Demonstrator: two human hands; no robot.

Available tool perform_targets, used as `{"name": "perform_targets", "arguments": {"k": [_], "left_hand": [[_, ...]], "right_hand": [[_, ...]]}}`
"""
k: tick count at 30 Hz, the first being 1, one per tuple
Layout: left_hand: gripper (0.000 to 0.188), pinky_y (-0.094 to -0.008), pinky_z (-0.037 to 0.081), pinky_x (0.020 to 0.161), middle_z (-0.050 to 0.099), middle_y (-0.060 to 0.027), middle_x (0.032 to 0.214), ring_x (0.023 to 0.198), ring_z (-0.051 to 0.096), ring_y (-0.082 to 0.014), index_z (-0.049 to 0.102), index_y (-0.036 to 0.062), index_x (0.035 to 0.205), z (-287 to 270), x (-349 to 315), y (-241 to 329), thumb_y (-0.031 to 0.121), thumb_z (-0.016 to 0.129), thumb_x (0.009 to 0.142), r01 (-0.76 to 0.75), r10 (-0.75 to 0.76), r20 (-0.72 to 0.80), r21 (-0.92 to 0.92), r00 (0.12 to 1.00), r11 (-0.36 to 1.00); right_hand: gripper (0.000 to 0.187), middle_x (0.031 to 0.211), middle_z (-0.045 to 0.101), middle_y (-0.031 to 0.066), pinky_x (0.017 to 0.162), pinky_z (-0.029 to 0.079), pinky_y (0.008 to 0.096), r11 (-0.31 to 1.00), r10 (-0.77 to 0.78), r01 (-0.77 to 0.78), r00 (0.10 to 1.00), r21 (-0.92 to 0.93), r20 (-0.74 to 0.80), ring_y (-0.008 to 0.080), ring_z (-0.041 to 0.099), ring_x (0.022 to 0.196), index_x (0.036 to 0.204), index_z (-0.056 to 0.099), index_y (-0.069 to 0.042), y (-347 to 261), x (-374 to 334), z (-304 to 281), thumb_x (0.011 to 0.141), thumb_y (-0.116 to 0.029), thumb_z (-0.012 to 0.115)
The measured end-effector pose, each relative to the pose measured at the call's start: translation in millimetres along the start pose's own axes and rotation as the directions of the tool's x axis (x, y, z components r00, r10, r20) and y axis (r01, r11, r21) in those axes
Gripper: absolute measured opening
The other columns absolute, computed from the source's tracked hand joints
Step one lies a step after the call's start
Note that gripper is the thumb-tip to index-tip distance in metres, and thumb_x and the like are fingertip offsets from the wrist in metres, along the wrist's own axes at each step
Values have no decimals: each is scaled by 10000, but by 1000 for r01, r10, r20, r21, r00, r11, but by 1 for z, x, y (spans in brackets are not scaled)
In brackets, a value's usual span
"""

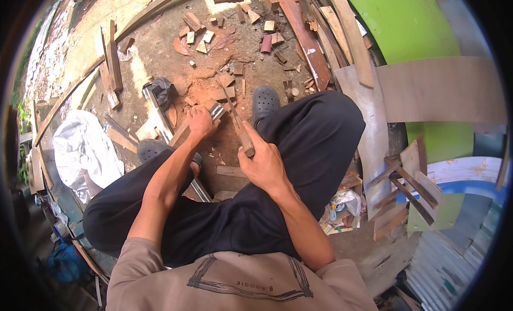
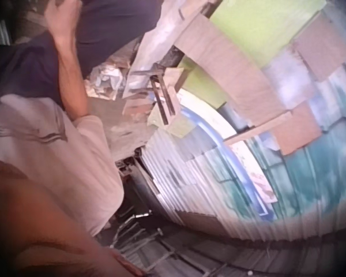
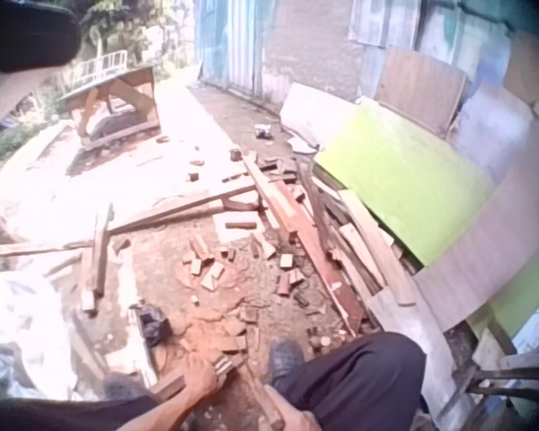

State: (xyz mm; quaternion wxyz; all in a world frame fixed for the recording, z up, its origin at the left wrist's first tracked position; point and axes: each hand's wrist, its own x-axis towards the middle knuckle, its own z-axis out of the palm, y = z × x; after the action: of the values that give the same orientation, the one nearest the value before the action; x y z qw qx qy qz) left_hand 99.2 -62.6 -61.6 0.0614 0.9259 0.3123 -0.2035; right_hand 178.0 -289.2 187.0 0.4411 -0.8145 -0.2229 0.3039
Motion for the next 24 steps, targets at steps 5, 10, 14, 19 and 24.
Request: {"name": "perform_targets", "arguments": {"k": [5,10,14,19,24], "left_hand": [[806,-663,217,1186,656,-304,1258,1237,603,-423,543,-88,1305,-14,-5,27,574,696,873,48,-49,-7,-54,999,997],[946,-688,119,1211,709,-264,1163,1146,691,-372,461,-122,1413,-43,3,19,605,694,854,19,12,159,-193,987,981],[953,-684,106,1220,680,-264,1275,1229,656,-380,441,-54,1429,-36,12,-1,654,708,849,-98,106,228,-43,968,994],[1041,-684,197,1197,674,-234,1297,1278,617,-389,321,15,1527,-41,26,-11,630,760,812,-200,182,355,14,917,980],[1062,-671,203,1185,675,-255,1313,1264,634,-407,254,-37,1584,-19,34,26,540,741,837,-21,10,310,32,951,999]], "right_hand": [[613,711,636,298,688,531,479,999,-6,5,1000,-35,-25,460,686,705,1463,513,18,5,-1,4,880,-107,655],[606,836,683,321,761,557,479,997,-6,3,999,-77,-45,468,705,831,1467,509,16,5,-2,2,889,-107,644],[594,852,690,320,767,556,482,993,-75,70,996,-91,-43,470,704,846,1462,512,18,13,-6,3,894,-98,638],[592,941,695,331,786,561,478,987,-73,68,997,-148,-28,471,703,892,1460,511,22,19,-10,2,894,-91,641],[584,1030,695,333,832,569,468,983,-96,86,994,-162,-54,466,693,977,1458,510,27,22,-10,0,899,-82,641]]}}
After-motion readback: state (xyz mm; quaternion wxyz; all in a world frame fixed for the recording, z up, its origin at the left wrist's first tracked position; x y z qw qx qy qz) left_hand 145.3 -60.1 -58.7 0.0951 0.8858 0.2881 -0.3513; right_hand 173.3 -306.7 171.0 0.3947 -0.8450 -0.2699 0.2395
